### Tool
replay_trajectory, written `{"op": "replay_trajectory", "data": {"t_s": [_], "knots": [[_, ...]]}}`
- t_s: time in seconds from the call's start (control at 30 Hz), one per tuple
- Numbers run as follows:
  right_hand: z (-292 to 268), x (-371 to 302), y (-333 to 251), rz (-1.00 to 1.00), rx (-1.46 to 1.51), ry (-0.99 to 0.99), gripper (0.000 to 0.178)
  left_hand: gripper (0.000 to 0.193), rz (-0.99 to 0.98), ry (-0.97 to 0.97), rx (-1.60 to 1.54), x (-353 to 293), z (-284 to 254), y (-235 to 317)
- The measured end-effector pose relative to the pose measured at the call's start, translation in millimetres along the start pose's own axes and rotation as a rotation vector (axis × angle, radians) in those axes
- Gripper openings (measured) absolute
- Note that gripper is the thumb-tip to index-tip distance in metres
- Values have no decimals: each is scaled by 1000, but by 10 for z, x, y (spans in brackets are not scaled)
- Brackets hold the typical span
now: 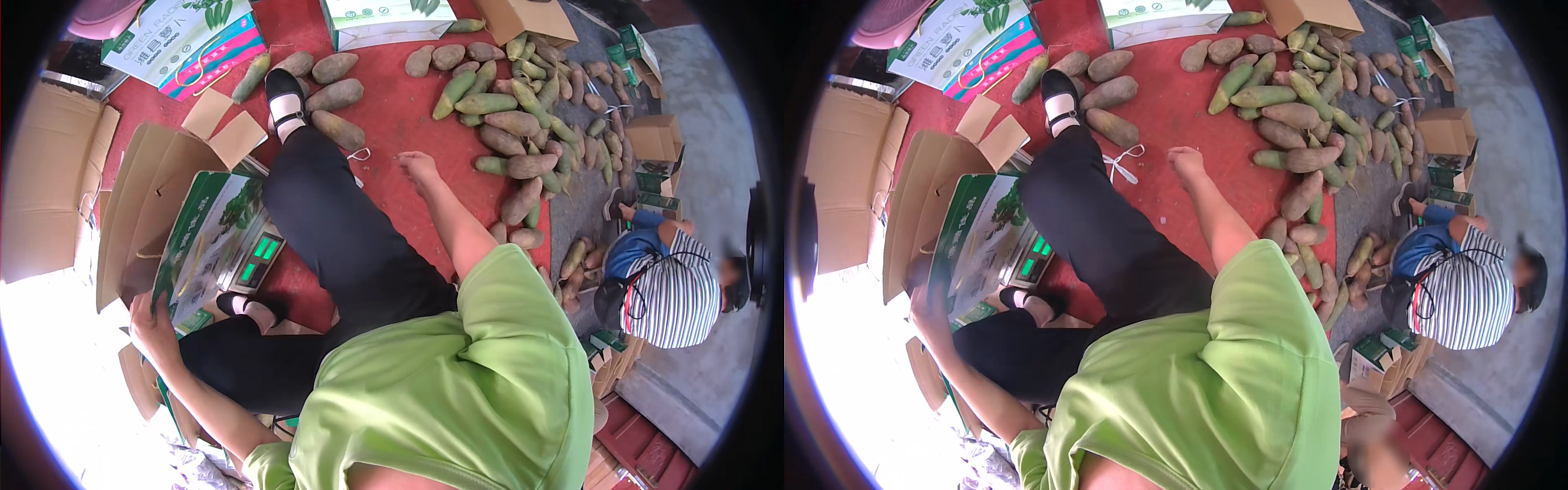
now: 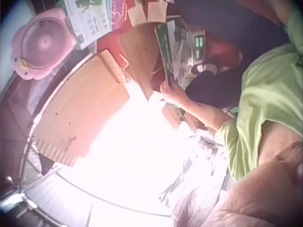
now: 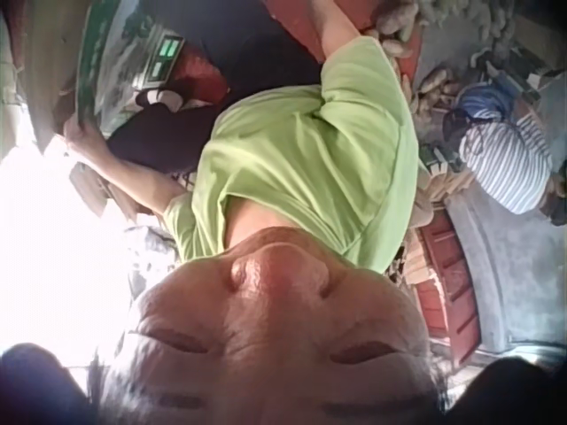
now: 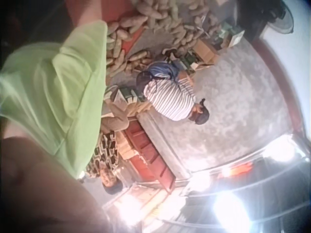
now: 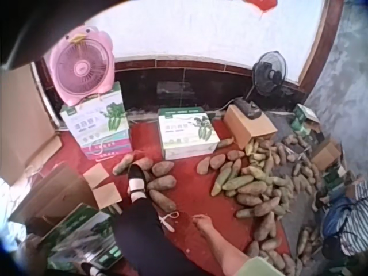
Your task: Sort, weigh, and pack green cucumbers or similar produce into cardboard boxes.
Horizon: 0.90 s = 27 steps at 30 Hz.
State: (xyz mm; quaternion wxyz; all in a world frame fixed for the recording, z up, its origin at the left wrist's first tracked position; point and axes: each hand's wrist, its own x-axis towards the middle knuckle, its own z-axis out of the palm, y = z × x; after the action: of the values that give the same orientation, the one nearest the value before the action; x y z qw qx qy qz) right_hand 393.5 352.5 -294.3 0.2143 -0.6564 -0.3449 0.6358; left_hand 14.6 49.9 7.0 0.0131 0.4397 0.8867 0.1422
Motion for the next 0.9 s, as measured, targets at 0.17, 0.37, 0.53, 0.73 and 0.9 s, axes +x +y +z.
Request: {"op": "replay_trajectory", "data": {"t_s": [0.17,0.37,0.53,0.73,0.9], "knots": [[-256,345,0,39,-9,84,18,5,4,-47,-115,-28,85,-118],[-304,896,-399,-57,-122,162,26,5,-53,-22,-49,-75,-45,-71],[-609,1304,-412,-201,-398,284,43,5,-1,-28,-23,-31,86,-188],[-892,1774,-270,-93,-515,327,51,5,-23,-46,49,-44,77,-105],[-917,2173,-156,-33,-468,278,57,8,-12,-56,78,-71,19,-121]]}}
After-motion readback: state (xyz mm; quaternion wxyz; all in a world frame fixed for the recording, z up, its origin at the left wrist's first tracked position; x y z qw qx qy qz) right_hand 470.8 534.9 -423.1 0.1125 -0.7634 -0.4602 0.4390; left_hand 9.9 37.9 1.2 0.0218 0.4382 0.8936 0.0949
